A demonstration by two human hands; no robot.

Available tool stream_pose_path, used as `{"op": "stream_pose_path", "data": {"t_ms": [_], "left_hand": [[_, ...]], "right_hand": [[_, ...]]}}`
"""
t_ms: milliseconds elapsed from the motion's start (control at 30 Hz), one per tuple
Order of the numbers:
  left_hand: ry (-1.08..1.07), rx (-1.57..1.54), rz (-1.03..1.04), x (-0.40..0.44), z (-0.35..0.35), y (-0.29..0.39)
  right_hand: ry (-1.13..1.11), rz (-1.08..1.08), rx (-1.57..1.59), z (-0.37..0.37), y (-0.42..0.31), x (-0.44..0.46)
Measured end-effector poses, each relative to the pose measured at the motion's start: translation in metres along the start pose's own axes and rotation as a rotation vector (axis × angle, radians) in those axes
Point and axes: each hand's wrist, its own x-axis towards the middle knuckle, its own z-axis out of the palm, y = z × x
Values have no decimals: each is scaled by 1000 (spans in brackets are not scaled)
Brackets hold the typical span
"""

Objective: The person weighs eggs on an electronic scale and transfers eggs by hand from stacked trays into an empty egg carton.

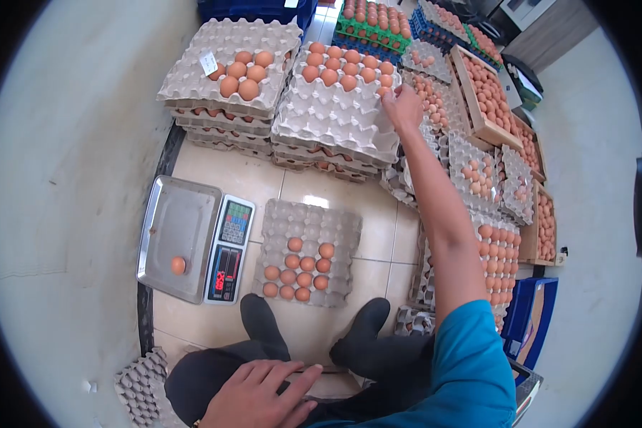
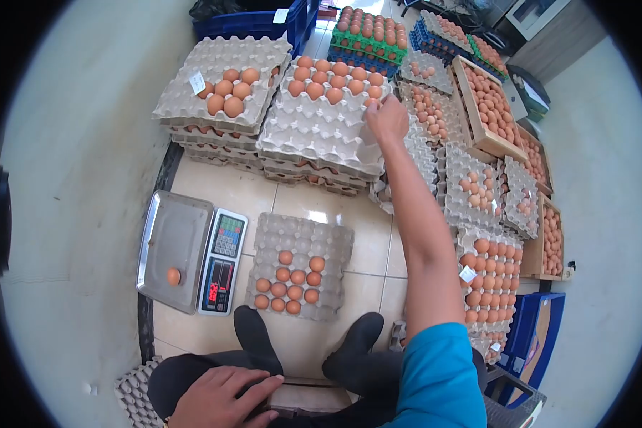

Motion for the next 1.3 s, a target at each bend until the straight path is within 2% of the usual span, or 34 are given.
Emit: {"op": "stream_pose_path", "data": {"t_ms": [67, 200, 300, 367, 400, 433, 467, 500, 533, 600, 633, 700, 800, 933, 1033, 1133, 1233, 1300], "left_hand": [[-30, -33, -27, 3, -2, -3], [-49, -70, -20, 8, -10, -7], [-54, -95, -47, 8, -13, -10], [-49, -93, -41, 7, -14, -13], [-36, -84, -37, 8, -13, -14], [-21, -79, -59, 6, -12, -13], [-18, -76, -53, 4, -10, -13], [-19, -71, -57, 5, -8, -15], [-24, -64, -60, 4, -7, -16], [-38, -72, -78, 3, -5, -18], [-47, -81, -68, 2, -3, -17], [-31, -44, -60, 2, -4, -14], [-4, -4, -31, 2, -4, -13], [9, -6, -21, 1, -4, -12], [22, -11, -12, -1, -2, -13], [43, -17, 2, -4, -2, -13], [46, -106, 69, -9, -8, -18], [50, -194, 197, -16, -19, -28]], "right_hand": [[-179, 89, -170, -2, -8, 28], [-109, 79, -274, 15, -10, 49], [-164, 163, -107, 19, 15, 78], [-229, 367, 612, 43, 53, 100], [-342, 504, 968, 28, 46, 91], [-633, 331, 1423, 23, 59, 92], [-656, 299, 1614, 24, 64, 94], [-559, 371, 1677, 14, 36, 76], [-673, 575, 1768, 14, 30, 80], [-687, 374, 1524, 66, 54, 121], [-718, 201, 987, 67, 34, 112], [-590, -116, 328, 61, -8, 83], [-237, -491, -12, 64, -35, 57], [-328, -468, -404, 58, -56, 66], [-358, -519, -443, 45, -66, 56], [-293, -587, -379, 52, -48, 64], [-369, -368, 9, 52, -21, 71], [-413, -60, 446, 43, -10, 47]]}}
